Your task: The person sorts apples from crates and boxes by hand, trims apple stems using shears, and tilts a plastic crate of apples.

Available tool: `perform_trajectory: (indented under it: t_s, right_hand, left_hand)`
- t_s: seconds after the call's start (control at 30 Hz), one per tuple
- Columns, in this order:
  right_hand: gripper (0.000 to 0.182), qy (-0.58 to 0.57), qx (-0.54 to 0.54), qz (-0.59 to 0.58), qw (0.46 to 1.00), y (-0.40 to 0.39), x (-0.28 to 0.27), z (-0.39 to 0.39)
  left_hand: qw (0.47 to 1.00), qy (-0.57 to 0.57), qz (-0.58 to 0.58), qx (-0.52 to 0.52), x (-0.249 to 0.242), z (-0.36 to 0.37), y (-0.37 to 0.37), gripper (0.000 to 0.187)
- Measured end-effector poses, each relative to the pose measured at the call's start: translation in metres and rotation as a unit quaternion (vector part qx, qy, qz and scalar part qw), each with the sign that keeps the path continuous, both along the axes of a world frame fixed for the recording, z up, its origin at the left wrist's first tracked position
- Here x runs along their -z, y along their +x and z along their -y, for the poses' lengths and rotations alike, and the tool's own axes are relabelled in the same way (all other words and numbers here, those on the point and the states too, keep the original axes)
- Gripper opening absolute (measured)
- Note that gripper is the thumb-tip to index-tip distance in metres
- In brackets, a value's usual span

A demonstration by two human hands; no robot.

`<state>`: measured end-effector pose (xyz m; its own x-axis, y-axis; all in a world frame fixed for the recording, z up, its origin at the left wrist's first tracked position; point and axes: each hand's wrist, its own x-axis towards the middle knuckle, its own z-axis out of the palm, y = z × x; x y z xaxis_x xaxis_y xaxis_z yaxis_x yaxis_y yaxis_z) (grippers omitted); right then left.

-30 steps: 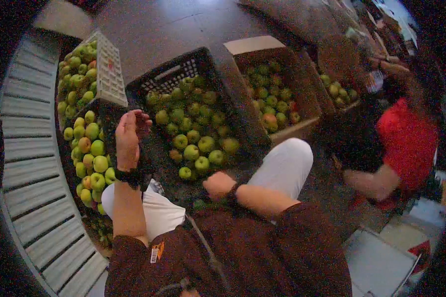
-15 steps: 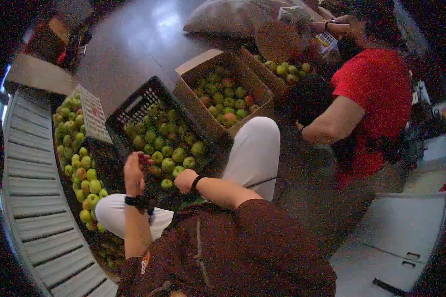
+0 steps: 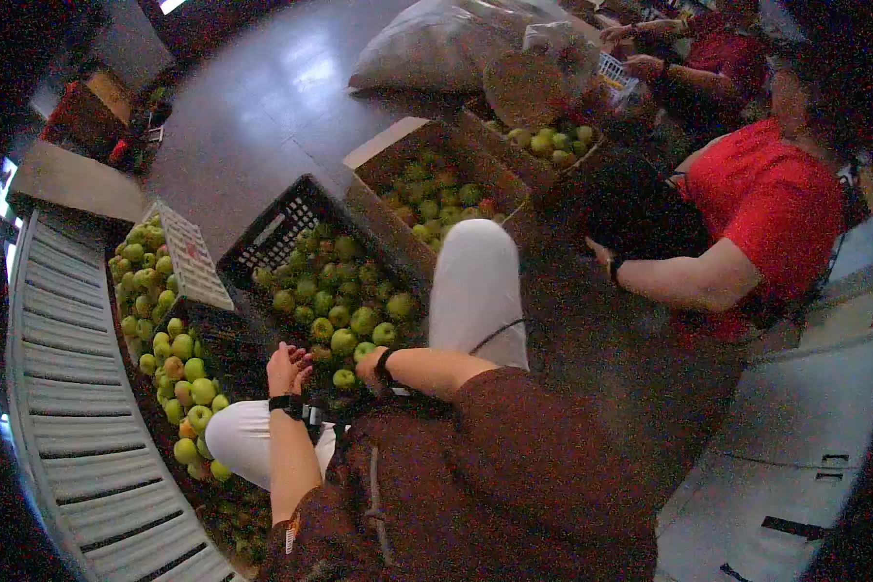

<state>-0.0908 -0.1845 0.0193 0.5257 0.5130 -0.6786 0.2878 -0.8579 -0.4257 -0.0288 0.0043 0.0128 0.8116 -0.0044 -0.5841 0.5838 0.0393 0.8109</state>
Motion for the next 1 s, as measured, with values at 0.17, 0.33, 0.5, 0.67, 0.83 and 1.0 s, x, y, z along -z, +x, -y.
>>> perform_trajectory:
  t_s: [0.17, 0.33, 0.5, 0.67, 0.83, 1.0]
  right_hand:
    - [0.043, 0.133, 0.079, 0.098, 0.983, -0.012, 0.019, -0.013]
    - [0.040, 0.214, 0.166, 0.163, 0.949, -0.010, 0.024, -0.027]
    - [0.028, 0.267, 0.275, 0.149, 0.912, 0.014, 0.014, -0.027]
    - [0.009, 0.460, 0.511, -0.181, 0.703, 0.068, 0.006, -0.014]
    - [0.007, 0.593, 0.617, -0.248, 0.455, 0.122, -0.002, -0.022]
    - [0.024, 0.369, 0.635, -0.064, 0.675, 0.123, 0.078, -0.055]
  left_hand:
    - [0.999, 0.016, 0.029, 0.018, 0.006, -0.003, 0.003, 0.031]
    - [0.997, -0.049, 0.064, 0.001, -0.026, 0.008, -0.015, 0.027]
    - [0.998, -0.037, -0.003, -0.044, 0.004, -0.001, -0.002, 0.028]
    - [0.997, 0.001, -0.003, -0.071, 0.032, 0.009, 0.018, 0.028]
    - [0.994, 0.017, 0.035, -0.107, 0.038, 0.003, 0.023, 0.029]
    - [0.991, 0.062, 0.036, -0.112, 0.027, 0.013, 0.026, 0.027]
